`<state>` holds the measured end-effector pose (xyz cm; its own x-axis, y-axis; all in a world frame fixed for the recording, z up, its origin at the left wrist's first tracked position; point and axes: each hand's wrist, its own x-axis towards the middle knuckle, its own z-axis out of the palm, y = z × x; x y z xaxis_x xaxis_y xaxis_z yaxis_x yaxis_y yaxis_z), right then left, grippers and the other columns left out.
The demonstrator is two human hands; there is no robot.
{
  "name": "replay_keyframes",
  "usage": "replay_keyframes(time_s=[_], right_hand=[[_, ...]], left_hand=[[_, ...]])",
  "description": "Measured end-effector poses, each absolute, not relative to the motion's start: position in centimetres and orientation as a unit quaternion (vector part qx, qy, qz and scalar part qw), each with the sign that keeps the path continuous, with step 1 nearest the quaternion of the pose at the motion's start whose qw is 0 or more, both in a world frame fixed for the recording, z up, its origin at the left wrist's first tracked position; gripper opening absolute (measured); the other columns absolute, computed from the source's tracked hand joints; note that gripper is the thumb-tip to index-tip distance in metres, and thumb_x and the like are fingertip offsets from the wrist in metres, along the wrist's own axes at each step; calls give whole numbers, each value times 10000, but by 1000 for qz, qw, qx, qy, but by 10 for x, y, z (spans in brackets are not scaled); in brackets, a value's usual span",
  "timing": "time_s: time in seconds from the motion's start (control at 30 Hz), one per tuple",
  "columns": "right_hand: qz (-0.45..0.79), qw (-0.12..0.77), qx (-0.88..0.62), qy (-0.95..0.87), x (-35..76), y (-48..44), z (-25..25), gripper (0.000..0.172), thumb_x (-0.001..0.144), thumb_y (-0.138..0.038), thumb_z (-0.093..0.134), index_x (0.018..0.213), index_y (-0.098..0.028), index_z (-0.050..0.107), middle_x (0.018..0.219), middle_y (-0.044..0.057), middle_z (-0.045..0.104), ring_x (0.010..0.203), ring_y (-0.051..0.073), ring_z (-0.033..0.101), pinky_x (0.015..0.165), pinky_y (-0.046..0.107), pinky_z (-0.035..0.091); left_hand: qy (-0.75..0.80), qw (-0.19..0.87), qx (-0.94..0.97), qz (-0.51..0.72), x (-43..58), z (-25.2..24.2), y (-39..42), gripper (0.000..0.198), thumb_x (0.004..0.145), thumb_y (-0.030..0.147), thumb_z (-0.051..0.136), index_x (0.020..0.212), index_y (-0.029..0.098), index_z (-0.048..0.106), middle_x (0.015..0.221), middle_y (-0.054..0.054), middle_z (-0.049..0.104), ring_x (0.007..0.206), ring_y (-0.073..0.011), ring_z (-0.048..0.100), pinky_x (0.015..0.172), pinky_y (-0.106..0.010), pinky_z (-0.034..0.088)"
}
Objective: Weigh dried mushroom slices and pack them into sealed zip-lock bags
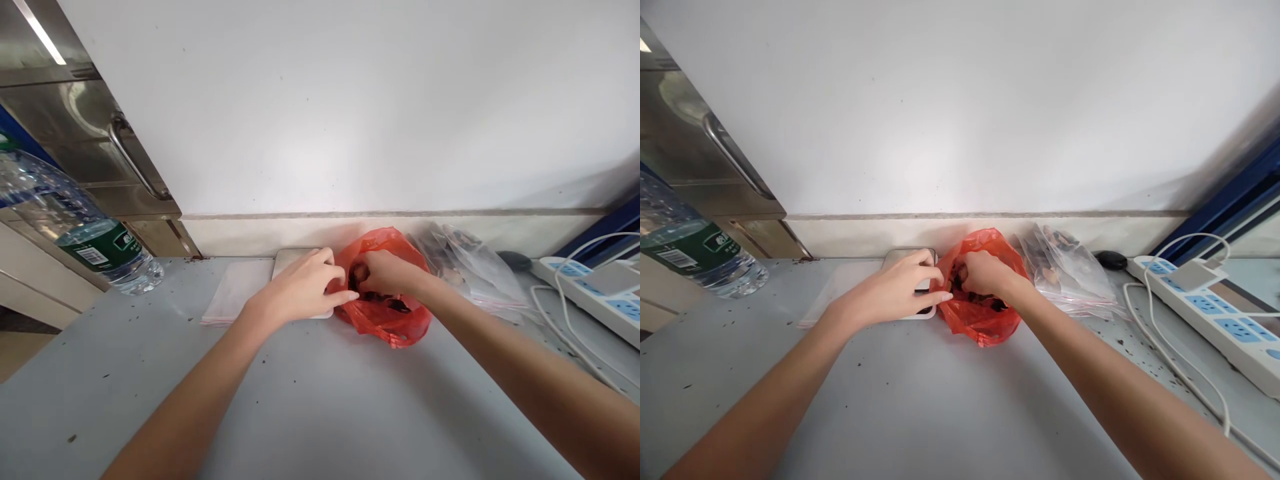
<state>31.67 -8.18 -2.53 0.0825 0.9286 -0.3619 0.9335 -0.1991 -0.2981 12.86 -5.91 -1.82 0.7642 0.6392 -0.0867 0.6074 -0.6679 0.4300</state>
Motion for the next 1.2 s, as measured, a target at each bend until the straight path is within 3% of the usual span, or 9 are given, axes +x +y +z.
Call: replay_keyframes(time_s=[0.1,0.2,0.3,0.4,0.57,0.7,0.9,1.03,1.2], right_hand=[[-241,-2,744,624,323,-82,-18,242,785,22,564,741,-216,566,657,0,583,567,142,558,482,248,401],[-265,-14,732,627,333,-82,-6,291,726,62,574,790,-221,604,702,-9,612,581,132,580,495,233,439],[-328,-58,691,642,344,-84,7,235,713,15,586,699,-220,589,677,-17,569,602,135,593,533,233,498],[-376,-74,668,638,351,-87,15,178,715,-45,616,740,-221,630,710,-14,597,628,147,615,597,260,551],[-392,-36,659,641,350,-86,11,156,726,-58,615,738,-211,589,694,-30,529,625,130,570,597,253,528],[-392,-13,641,660,348,-80,3,215,687,-56,614,627,-220,488,631,-48,456,568,113,481,551,248,463],[-375,-51,640,669,349,-81,21,169,697,-84,658,672,-232,581,691,-28,553,611,137,546,587,271,485],[-381,-78,599,700,336,-79,46,75,743,-193,735,784,-250,710,717,-11,638,624,151,596,560,261,483],[-339,-104,590,725,292,-53,53,208,775,-108,746,925,-252,749,769,3,701,599,129,616,564,242,500]], left_hand=[[366,171,912,65,124,-20,-50,412,999,460,536,684,196,565,956,-47,588,846,-209,619,698,-319,462],[375,168,909,68,116,-17,-44,392,976,403,533,638,205,516,908,-48,605,843,-219,616,696,-317,459],[351,201,912,72,115,-14,-46,317,987,502,529,958,237,701,1037,-38,617,921,-224,625,733,-310,476],[310,232,921,48,121,-16,-53,429,1002,581,510,1327,348,666,1147,-28,569,1013,-221,612,830,-313,494],[323,187,927,30,125,-23,-52,415,1000,556,534,969,218,773,1091,-72,579,1057,-259,590,880,-345,491],[365,178,914,22,115,-21,-41,447,978,573,540,883,206,776,1044,-84,643,1017,-286,637,768,-341,489],[301,259,917,37,103,-5,-36,460,954,597,571,1172,255,789,1161,-54,751,993,-240,685,811,-305,503],[345,236,904,88,87,10,-30,464,964,567,533,1209,252,770,1224,-42,768,1060,-248,687,843,-306,513],[448,211,869,-19,47,19,-18,559,937,595,503,1334,256,701,1283,-68,752,1093,-280,699,841,-311,516]])
